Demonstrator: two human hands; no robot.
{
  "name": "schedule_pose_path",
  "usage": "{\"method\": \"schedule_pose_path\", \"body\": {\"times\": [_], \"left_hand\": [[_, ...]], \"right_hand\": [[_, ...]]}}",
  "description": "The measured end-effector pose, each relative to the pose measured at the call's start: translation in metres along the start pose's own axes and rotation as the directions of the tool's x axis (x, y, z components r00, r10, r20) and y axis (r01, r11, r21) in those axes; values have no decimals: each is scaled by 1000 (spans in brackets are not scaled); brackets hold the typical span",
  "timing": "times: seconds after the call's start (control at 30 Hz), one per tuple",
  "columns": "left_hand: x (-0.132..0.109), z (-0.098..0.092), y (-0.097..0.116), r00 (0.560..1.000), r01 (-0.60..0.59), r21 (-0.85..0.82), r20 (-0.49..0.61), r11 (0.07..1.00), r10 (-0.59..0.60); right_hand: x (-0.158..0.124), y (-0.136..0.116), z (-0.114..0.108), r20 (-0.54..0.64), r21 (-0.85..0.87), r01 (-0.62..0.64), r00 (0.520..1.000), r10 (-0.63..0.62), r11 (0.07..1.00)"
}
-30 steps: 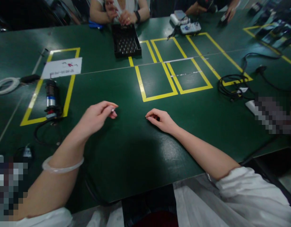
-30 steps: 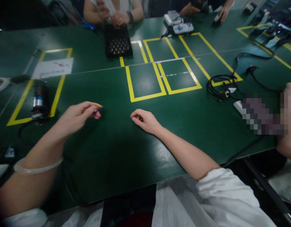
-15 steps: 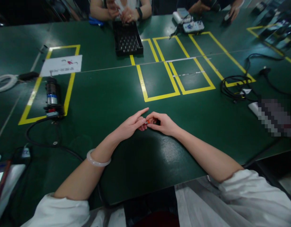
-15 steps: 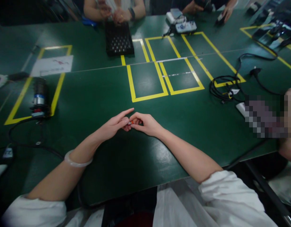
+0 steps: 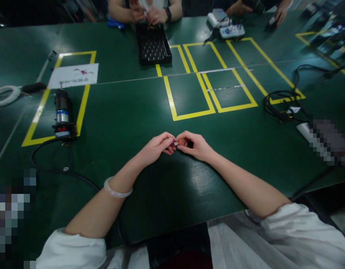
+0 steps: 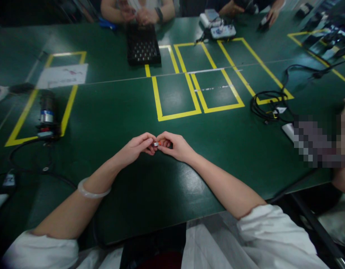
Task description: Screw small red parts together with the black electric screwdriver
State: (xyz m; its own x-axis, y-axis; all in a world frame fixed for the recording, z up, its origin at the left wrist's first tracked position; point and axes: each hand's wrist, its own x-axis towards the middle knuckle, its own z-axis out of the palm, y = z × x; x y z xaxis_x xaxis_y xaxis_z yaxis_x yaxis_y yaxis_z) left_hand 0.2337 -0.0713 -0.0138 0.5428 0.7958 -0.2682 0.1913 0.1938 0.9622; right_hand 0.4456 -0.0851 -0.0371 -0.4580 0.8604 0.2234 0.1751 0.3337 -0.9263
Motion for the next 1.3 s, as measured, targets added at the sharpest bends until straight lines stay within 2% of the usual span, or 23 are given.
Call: {"method": "schedule_pose_path", "body": {"times": [0.23, 0.5, 1.3], "left_hand": [[0, 1, -1, 999, -17, 39, 41, 999, 15], [-1, 1, -1, 999, -18, 52, 32, 998, 17], [1, 3, -4, 996, -88, 31, -25, 996, 89]], "right_hand": [[0, -2, 0, -3, -43, 23, 1000, -23, 999], [1, -2, -1, 0, 7, -28, 1000, 28, 1000], [3, -1, 0, -53, -50, 19, 998, -22, 999]]}}
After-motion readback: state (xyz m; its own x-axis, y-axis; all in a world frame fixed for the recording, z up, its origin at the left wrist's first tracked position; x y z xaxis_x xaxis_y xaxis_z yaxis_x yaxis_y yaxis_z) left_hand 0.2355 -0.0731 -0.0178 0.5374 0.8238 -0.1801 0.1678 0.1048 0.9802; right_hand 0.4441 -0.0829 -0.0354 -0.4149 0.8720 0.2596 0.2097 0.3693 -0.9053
